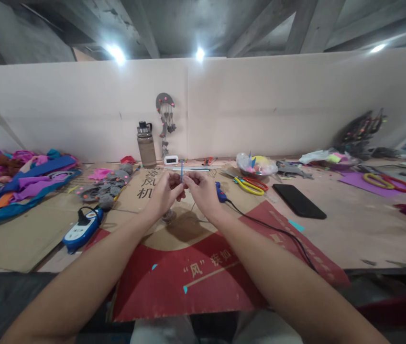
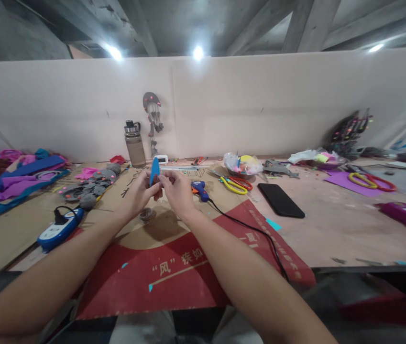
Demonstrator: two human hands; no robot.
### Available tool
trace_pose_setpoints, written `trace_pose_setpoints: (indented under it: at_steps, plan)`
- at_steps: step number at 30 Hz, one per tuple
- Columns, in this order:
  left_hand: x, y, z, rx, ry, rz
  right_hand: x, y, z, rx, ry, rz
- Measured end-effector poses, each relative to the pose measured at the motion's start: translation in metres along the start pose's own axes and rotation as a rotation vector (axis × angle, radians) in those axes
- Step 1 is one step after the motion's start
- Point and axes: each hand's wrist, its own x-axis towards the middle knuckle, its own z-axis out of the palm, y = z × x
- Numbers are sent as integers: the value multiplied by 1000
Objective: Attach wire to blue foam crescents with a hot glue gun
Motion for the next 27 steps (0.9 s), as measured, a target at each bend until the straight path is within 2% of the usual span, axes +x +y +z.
trace_pose_setpoints:
  at_steps: [2, 4, 8, 11, 20, 27]
  plan:
    - [0, 0, -1, 62, -37, -39, -1, 0, 0, -42, -47, -13]
    - [1, -2, -1, 47, -7, -93, -3, -2, 0, -103, -67, -43]
    - [3, -6, -3, -40, 74, -140, -6, -6, -1, -252, -41, -138]
    - [2, -5, -3, -84, 63, -137, -6, -7, -2, -319, -10, -178]
    - [4, -7, -5, -242, -9, -172, -1, 0, -3, -174, 63, -59]
    - [3, -10, -5, -229, -23, -179, 3, 4, -5, -142, 0, 3]
